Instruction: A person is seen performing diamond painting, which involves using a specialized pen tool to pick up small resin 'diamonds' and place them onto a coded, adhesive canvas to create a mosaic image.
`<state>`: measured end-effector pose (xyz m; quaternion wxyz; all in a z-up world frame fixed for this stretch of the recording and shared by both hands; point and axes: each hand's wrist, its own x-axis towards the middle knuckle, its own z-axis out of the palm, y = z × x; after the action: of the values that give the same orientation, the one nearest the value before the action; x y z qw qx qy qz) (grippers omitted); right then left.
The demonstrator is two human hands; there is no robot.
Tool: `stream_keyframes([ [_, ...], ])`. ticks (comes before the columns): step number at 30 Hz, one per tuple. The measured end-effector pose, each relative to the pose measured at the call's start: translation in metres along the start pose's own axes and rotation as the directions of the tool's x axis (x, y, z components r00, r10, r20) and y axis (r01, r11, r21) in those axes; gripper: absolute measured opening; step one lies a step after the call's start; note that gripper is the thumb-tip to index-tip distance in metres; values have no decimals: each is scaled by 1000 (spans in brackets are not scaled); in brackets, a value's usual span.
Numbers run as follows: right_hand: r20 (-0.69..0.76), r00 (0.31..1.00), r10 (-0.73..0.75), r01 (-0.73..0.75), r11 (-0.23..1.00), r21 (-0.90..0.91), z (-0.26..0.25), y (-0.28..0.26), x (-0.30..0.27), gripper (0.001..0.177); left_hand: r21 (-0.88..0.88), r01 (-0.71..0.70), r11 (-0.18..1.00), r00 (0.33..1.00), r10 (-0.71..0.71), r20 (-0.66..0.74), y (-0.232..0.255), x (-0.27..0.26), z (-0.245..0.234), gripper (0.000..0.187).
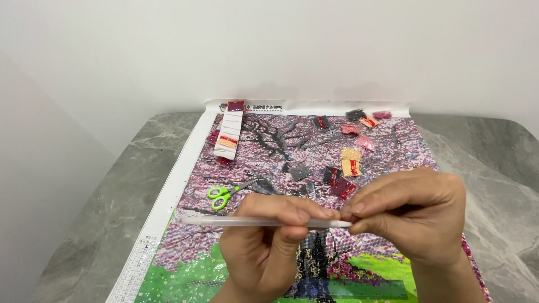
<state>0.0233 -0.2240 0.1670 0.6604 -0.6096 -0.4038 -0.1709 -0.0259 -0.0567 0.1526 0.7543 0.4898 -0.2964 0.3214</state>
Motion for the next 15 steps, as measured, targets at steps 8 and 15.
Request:
stream_keyframes([
  [8, -7, 998, -59, 60, 996, 73, 2, -2, -2, 24, -72, -92, 993, 995, 90, -34, 0, -1, 6, 14],
  [15, -16, 995, -95, 95, 995, 20, 4, -7, -3, 24, -36, -56, 998, 998, 56, -6, 1, -5, 5, 18],
])
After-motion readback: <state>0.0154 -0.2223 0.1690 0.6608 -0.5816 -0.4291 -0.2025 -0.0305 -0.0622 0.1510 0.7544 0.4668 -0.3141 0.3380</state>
